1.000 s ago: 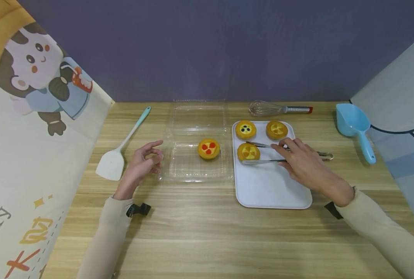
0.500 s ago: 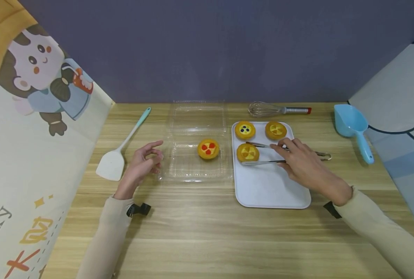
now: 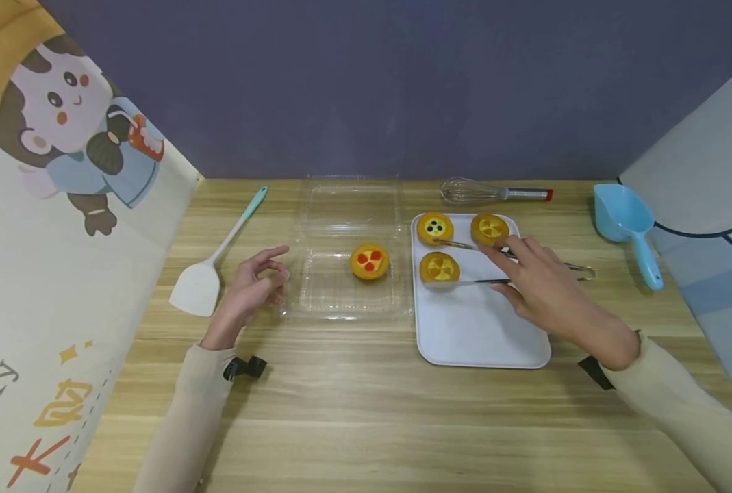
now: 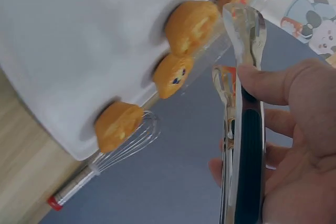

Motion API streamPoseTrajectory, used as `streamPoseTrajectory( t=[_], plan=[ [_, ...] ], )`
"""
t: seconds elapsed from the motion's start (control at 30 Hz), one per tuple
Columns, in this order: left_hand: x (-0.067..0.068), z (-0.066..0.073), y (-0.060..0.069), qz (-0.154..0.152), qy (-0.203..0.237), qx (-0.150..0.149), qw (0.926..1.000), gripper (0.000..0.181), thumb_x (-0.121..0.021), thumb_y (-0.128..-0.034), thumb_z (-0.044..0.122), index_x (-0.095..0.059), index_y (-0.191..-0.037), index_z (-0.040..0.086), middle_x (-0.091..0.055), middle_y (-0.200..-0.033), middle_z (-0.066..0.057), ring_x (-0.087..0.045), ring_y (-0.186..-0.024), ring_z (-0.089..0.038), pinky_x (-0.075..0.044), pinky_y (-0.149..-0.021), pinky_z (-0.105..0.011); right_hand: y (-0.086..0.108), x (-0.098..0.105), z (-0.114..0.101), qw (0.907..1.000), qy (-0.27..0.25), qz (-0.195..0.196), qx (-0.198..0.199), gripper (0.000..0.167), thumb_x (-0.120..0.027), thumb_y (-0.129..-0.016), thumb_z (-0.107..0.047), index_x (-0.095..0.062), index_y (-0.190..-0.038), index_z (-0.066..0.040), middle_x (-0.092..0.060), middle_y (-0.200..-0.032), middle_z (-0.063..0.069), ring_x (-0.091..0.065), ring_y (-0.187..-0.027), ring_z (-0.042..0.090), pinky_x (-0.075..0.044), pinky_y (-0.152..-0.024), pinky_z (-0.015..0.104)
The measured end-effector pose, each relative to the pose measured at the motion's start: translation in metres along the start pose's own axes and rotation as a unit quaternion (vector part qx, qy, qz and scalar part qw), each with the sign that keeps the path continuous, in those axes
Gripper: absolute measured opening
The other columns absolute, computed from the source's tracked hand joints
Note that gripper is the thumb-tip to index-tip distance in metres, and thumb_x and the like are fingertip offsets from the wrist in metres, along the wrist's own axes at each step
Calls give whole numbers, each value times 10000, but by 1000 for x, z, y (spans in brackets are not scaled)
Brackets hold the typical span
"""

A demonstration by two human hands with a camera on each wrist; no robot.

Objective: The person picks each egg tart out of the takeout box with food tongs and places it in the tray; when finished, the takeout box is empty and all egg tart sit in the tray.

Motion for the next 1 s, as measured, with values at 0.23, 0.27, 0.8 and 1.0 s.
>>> streamPoseTrajectory(
  t=[0.23,0.27,0.8,1.0],
  plan=[
    [0,2,0,24,45,51,10000,583,-572,-1036,40,-420,-1593,115,-568,-1145,-55,-622,-724,-100,-612,-610,-249,-16,7,-8,9996,-40,190,194,683,-870,-829,-81,-580,-1445,-33,-587,-1230,181,-588,-1024,372,-539,-776,494],
    [0,2,0,18,54,48,10000,583,-573,-1037,42,-419,-1594,115,-568,-1147,-58,-621,-721,-96,-609,-606,-243,-20,6,-10,9997,-51,169,185,675,-866,-838,-84,-578,-1447,-36,-587,-1233,182,-590,-1028,369,-550,-818,511],
    [-3,0,-1,36,178,90,9998,592,-579,-1028,21,-421,-1591,108,-569,-1182,-106,-617,-723,-97,-621,-614,-256,-84,-30,-43,9967,-299,-689,294,605,-820,-914,-186,-580,-1458,-71,-588,-1291,164,-559,-1024,322,-498,-695,405],
    [-2,0,-1,59,150,84,9998,593,-583,-1028,28,-419,-1592,104,-569,-1216,-152,-624,-730,-111,-624,-609,-267,-96,-37,-51,9948,-201,-925,370,602,-822,-908,-169,-589,-1449,-46,-575,-1294,168,-544,-1006,328,-511,-712,417]
  ],
)
Point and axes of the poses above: each hand's wrist, its own y-axis away from the middle knuckle, its own x-axis out of the back of the hand, z = x × y, the point moved 2 cm from there along -y, towards the middle knuckle
